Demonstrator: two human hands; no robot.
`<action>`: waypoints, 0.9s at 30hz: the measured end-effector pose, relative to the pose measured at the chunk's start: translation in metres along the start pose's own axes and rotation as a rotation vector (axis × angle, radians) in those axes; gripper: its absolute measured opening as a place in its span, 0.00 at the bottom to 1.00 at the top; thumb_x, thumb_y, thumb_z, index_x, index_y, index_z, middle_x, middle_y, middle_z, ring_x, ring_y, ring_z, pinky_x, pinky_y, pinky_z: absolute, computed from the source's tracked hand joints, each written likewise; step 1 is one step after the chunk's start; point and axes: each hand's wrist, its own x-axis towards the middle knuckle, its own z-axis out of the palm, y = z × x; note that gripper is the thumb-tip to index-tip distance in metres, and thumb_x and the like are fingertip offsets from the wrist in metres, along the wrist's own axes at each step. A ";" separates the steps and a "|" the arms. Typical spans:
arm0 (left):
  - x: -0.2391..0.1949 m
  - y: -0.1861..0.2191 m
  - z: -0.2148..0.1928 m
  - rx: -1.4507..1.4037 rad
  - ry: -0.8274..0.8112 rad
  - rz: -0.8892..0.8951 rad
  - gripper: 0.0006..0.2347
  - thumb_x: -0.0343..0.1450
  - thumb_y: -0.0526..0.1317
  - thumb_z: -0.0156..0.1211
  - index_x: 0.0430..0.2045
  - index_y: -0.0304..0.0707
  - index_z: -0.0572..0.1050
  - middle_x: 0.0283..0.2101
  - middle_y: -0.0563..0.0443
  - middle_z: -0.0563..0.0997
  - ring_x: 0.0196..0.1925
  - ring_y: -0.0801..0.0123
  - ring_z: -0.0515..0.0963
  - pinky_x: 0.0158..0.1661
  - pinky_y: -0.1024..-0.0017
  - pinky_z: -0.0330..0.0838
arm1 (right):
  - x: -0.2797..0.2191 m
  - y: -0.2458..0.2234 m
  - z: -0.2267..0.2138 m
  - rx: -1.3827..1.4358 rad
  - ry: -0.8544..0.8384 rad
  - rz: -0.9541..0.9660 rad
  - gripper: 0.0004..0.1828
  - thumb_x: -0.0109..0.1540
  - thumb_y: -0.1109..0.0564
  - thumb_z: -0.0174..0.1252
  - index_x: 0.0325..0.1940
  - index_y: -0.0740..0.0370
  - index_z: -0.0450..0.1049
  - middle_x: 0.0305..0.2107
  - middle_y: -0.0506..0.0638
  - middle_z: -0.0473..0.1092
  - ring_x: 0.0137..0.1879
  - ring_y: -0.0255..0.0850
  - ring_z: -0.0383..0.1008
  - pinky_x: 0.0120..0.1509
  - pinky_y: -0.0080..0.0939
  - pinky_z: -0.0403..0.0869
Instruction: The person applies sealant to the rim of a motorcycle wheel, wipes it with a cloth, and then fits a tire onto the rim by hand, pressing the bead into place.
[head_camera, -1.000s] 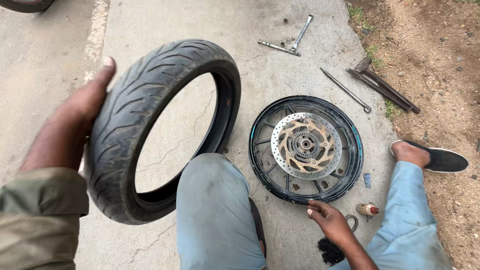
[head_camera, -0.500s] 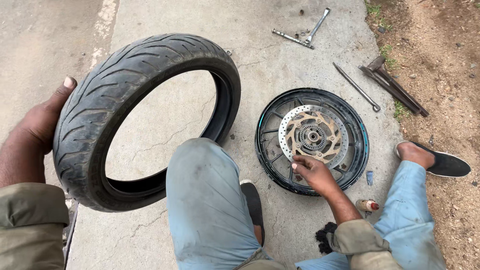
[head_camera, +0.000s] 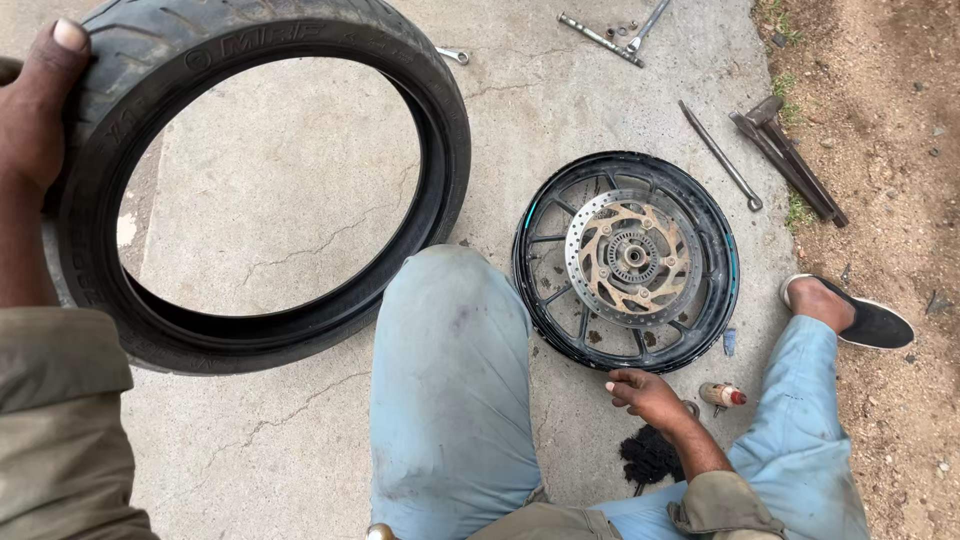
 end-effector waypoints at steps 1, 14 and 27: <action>0.005 -0.006 0.002 0.092 0.081 0.020 0.37 0.78 0.68 0.59 0.50 0.17 0.73 0.32 0.27 0.80 0.31 0.48 0.84 0.33 0.60 0.82 | -0.001 -0.005 -0.001 0.006 -0.002 -0.027 0.35 0.62 0.42 0.60 0.70 0.58 0.67 0.56 0.55 0.75 0.58 0.44 0.80 0.63 0.49 0.76; -0.055 0.035 -0.018 -0.025 -0.153 -0.181 0.35 0.78 0.67 0.47 0.56 0.26 0.75 0.42 0.31 0.79 0.39 0.51 0.82 0.45 0.57 0.79 | 0.058 -0.295 -0.018 0.375 0.102 -0.661 0.32 0.67 0.40 0.50 0.72 0.59 0.64 0.63 0.56 0.71 0.64 0.44 0.74 0.68 0.49 0.72; -0.134 0.029 0.054 -0.069 -0.195 -0.568 0.43 0.72 0.73 0.36 0.59 0.26 0.71 0.49 0.31 0.78 0.48 0.49 0.79 0.51 0.52 0.73 | 0.113 -0.289 0.072 0.892 -0.003 -0.701 0.41 0.70 0.30 0.36 0.75 0.63 0.60 0.72 0.58 0.61 0.76 0.43 0.59 0.80 0.42 0.54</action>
